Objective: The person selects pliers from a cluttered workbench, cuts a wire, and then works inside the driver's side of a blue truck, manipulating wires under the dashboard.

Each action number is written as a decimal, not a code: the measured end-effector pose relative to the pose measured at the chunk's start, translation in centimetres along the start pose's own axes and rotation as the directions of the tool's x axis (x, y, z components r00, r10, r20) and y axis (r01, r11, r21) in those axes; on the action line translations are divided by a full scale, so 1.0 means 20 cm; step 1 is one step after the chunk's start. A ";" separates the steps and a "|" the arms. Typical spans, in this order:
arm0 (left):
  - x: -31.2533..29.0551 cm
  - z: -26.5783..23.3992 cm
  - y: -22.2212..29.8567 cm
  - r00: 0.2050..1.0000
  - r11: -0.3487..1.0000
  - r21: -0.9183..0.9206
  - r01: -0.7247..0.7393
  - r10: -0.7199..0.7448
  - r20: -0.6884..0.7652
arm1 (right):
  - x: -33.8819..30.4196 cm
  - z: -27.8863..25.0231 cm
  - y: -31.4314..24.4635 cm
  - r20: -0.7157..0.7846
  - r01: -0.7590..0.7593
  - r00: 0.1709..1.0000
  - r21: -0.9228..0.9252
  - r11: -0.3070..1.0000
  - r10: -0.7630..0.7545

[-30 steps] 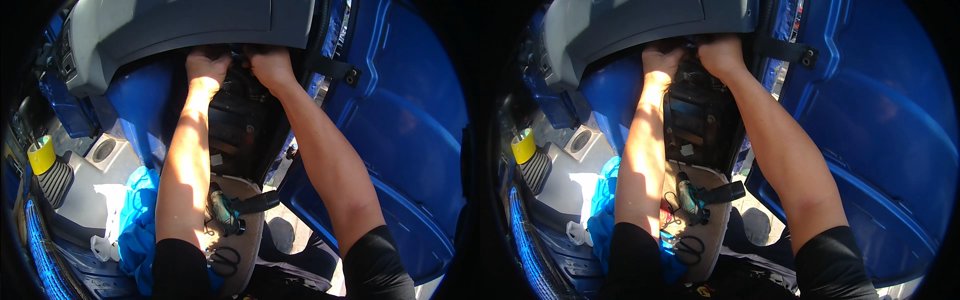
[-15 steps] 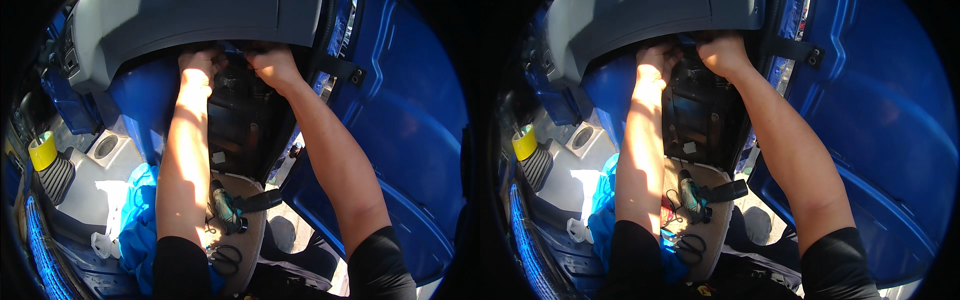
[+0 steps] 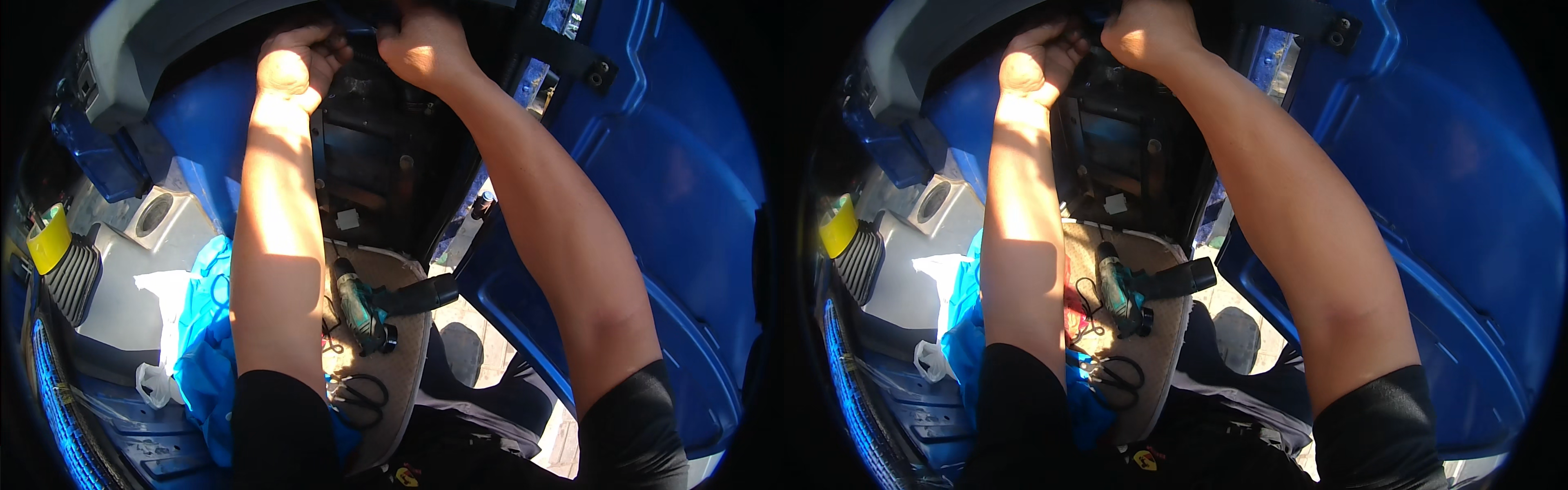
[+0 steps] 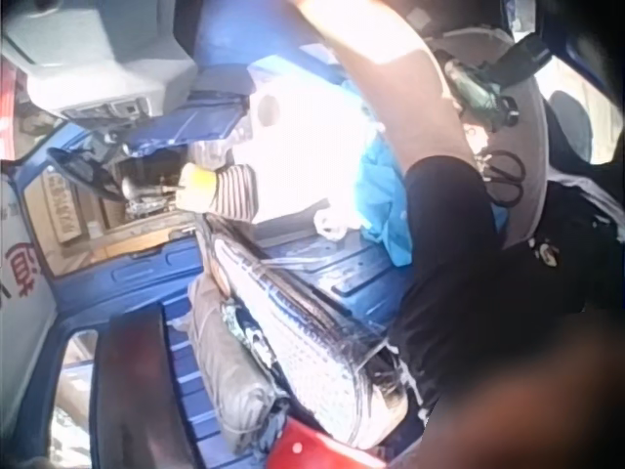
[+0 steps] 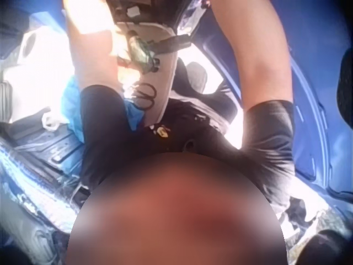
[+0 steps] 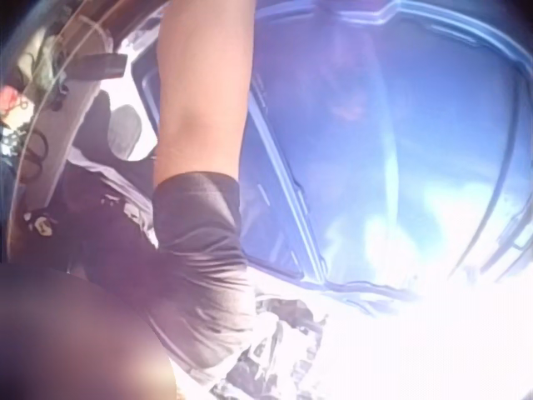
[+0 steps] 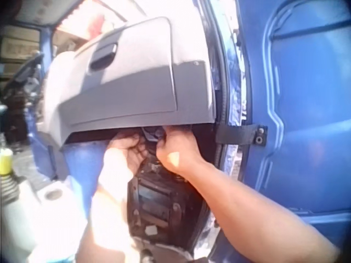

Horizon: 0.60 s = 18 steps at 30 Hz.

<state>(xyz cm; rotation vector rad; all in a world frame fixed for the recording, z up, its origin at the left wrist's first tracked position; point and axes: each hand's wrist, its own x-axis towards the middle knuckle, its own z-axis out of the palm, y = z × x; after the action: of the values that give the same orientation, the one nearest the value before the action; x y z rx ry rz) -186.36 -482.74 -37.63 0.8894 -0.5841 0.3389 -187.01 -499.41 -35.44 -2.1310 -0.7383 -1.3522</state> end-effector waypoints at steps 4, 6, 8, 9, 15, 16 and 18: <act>-0.03 0.03 0.02 0.995 0.998 -0.047 0.050 -0.054 -0.084 | 0.01 0.00 -0.01 0.151 0.026 0.988 0.009 1.000 -0.027; -0.06 0.04 0.01 0.997 0.999 0.009 0.047 -0.047 -0.062 | 0.02 0.00 -0.02 0.186 0.009 0.983 -0.007 1.000 -0.007; -0.08 0.04 0.00 0.998 0.997 0.051 0.064 -0.064 -0.012 | 0.03 0.00 -0.03 0.200 0.017 0.980 -0.021 1.000 -0.012; -0.08 0.04 0.00 0.996 0.994 0.064 0.088 -0.090 0.025 | 0.03 -0.01 -0.04 0.207 0.019 0.978 -0.032 0.999 -0.012; -0.07 0.08 -0.08 0.995 0.992 0.125 0.034 -0.022 -0.094 | 0.00 -0.03 -0.04 0.136 0.082 0.987 0.038 0.996 -0.086; -0.07 0.09 -0.09 0.993 0.988 0.149 0.033 -0.015 -0.120 | 0.00 -0.03 -0.04 0.171 0.061 0.983 0.038 0.997 -0.066; -0.05 0.12 -0.11 0.991 0.977 0.211 -0.004 0.032 -0.130 | 0.03 -0.01 -0.02 0.239 0.019 0.971 0.036 0.999 -0.028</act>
<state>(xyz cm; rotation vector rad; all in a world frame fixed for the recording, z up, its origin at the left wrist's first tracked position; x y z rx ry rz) -186.88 -486.02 -38.31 1.0566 -0.4388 0.4791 -187.33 -499.17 -34.80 -2.2900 -0.8763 -1.0961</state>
